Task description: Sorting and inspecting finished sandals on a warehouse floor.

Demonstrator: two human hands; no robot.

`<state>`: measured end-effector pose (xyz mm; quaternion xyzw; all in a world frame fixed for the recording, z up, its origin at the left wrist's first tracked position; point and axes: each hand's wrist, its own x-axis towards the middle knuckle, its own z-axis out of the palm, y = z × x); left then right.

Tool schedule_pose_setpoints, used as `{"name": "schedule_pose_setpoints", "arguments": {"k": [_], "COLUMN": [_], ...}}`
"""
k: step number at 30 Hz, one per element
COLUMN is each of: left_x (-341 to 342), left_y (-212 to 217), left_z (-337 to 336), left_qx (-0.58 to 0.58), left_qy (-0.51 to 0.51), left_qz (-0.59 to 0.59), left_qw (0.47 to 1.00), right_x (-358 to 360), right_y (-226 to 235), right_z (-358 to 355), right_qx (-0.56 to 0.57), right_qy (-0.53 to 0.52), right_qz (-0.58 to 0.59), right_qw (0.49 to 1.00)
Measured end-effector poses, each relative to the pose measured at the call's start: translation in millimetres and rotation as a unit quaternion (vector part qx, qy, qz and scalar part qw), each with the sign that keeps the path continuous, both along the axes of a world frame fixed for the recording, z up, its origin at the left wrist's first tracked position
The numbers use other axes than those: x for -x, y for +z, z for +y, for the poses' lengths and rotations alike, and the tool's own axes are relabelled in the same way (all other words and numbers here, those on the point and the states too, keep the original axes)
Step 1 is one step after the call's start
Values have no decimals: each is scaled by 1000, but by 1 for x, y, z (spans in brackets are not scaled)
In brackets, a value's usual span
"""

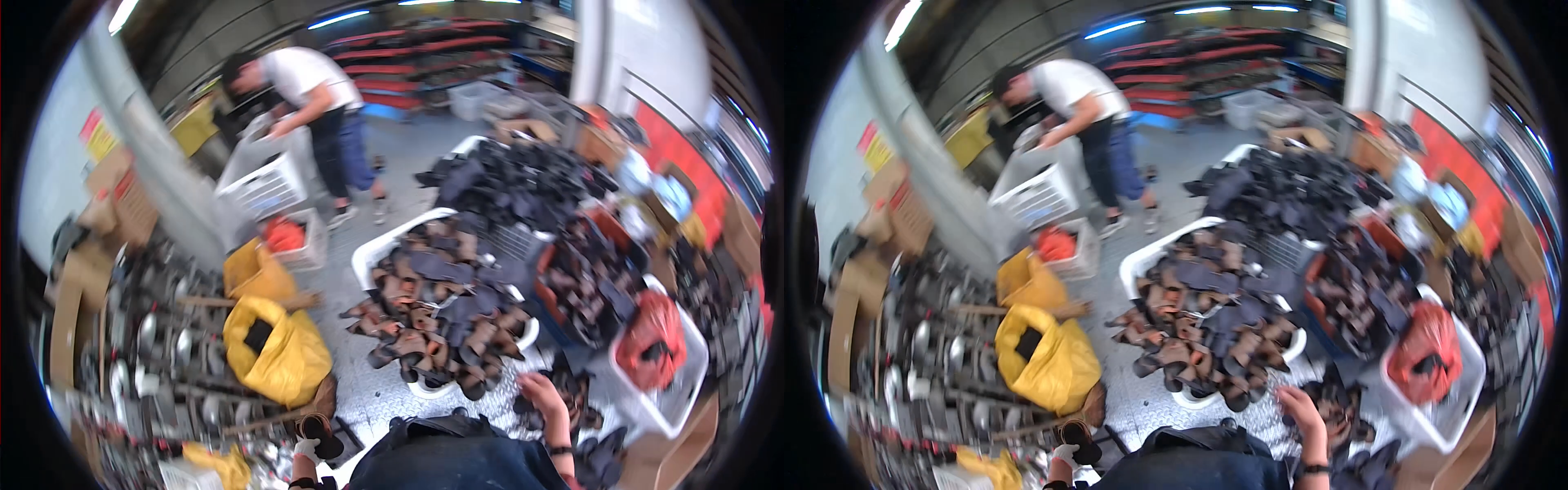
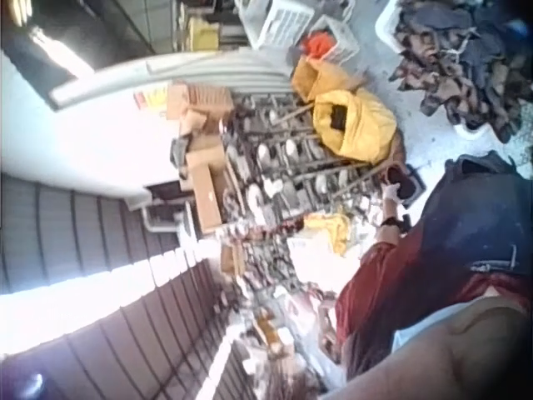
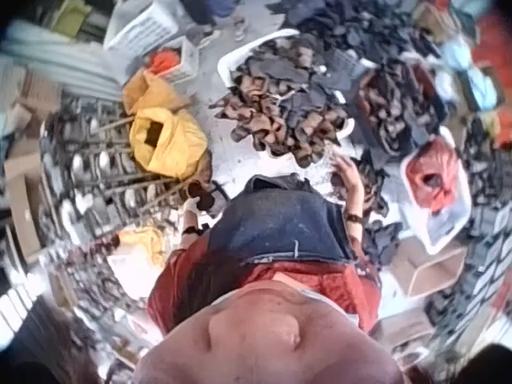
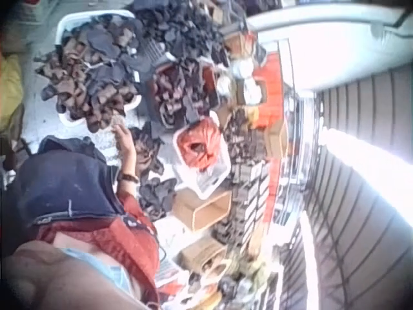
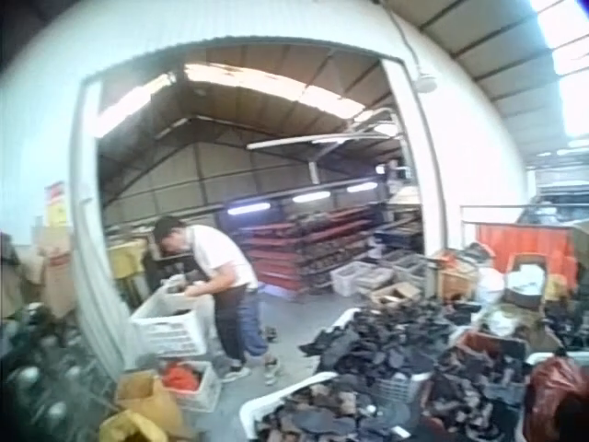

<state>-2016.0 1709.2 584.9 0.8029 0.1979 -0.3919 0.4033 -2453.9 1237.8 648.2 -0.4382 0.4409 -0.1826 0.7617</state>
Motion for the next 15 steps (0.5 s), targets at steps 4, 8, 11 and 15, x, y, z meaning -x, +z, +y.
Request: {"name": "schedule_pose_setpoints", "arguments": {"k": [4, 8, 11, 15], "left_x": [45, 81, 70, 24], "left_y": [-43, -81, -86, -51], "left_z": [86, 109, 105, 71], "left_qx": [16, 212, 113, -15], "left_qy": [164, 258, 219, 125], "left_qz": [29, 69, 74, 83], "left_qw": [986, 940, 966, 989], "right_x": [22, -48, -124, -180], "right_y": [-34, -26, 9, 32], "right_z": [8, -15, -30, -36], "right_qx": [-103, -68, 28, 103], "right_qy": [-2, 89, 184, 227], "right_qz": [-28, 32, 16, 41], "right_qw": [994, 993, 982, 967]}}
